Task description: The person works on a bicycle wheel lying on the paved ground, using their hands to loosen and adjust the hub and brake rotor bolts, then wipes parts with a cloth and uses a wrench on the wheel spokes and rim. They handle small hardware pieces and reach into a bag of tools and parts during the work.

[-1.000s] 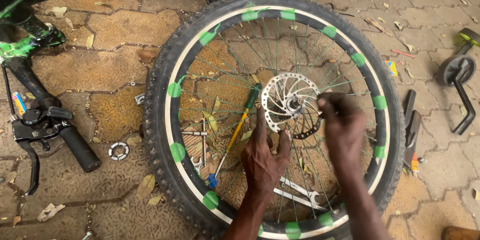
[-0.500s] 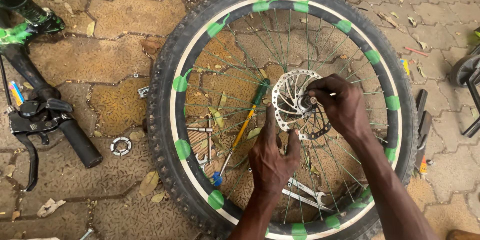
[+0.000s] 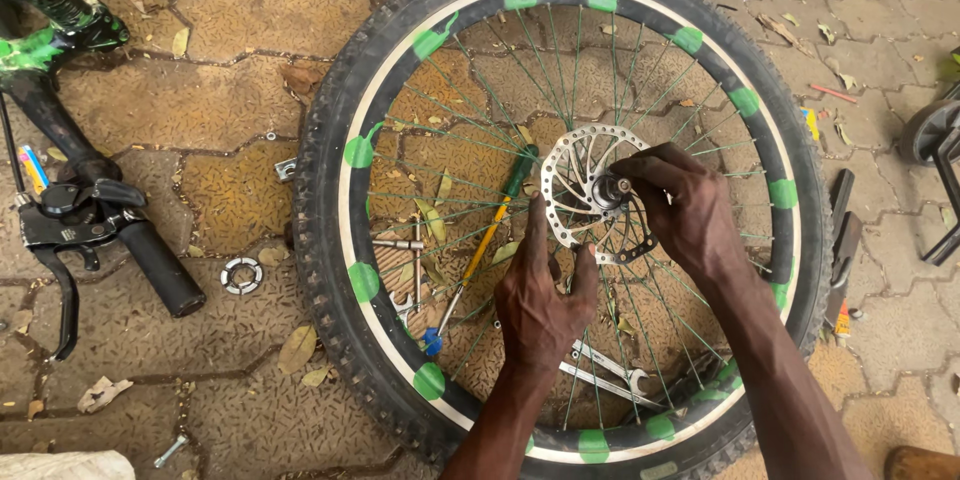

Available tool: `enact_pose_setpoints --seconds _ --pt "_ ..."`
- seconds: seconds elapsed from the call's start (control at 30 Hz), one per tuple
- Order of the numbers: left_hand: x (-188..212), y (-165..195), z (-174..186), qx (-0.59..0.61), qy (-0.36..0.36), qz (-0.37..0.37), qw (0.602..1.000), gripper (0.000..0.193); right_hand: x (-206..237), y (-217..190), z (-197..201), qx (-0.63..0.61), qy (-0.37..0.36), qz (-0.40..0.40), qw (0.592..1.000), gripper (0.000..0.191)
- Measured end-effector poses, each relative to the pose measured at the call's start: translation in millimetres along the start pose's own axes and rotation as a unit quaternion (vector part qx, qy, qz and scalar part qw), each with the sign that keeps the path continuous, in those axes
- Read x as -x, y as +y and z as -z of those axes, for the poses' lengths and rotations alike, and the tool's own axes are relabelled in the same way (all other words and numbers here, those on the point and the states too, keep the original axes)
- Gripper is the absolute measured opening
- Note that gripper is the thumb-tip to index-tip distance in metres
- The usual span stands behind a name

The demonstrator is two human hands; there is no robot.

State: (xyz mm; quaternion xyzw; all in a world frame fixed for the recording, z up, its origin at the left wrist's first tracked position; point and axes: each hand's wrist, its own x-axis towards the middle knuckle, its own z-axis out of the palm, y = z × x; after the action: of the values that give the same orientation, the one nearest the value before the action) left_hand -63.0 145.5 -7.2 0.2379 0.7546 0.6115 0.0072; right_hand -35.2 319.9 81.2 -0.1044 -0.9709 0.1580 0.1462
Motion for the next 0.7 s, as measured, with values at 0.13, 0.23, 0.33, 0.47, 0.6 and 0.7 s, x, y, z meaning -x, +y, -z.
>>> enact_pose_setpoints --seconds 0.13,0.23,0.33,0.47,0.6,0.7 --pt "0 4 3 0.01 -0.083 0.128 0.988 0.087 -3 -7 7 0.022 -0.011 0.036 0.999 0.022" --pt "1 5 5 0.016 -0.076 0.114 0.99 0.086 -7 -9 15 0.023 -0.044 0.03 0.998 0.026" --pt "0 5 3 0.017 -0.055 0.076 0.995 0.082 -11 -10 19 0.005 -0.071 0.015 0.997 0.022" --pt "0 2 1 0.012 -0.034 0.053 0.998 0.08 -16 -10 18 -0.011 -0.06 -0.022 0.998 0.016" --pt "3 0 0 0.017 -0.051 0.073 0.996 0.08 -22 -8 13 0.029 -0.061 0.004 0.998 0.011" --pt "4 -2 -1 0.006 -0.026 0.043 0.999 0.079 -23 -4 10 0.029 -0.065 0.021 0.997 0.011"
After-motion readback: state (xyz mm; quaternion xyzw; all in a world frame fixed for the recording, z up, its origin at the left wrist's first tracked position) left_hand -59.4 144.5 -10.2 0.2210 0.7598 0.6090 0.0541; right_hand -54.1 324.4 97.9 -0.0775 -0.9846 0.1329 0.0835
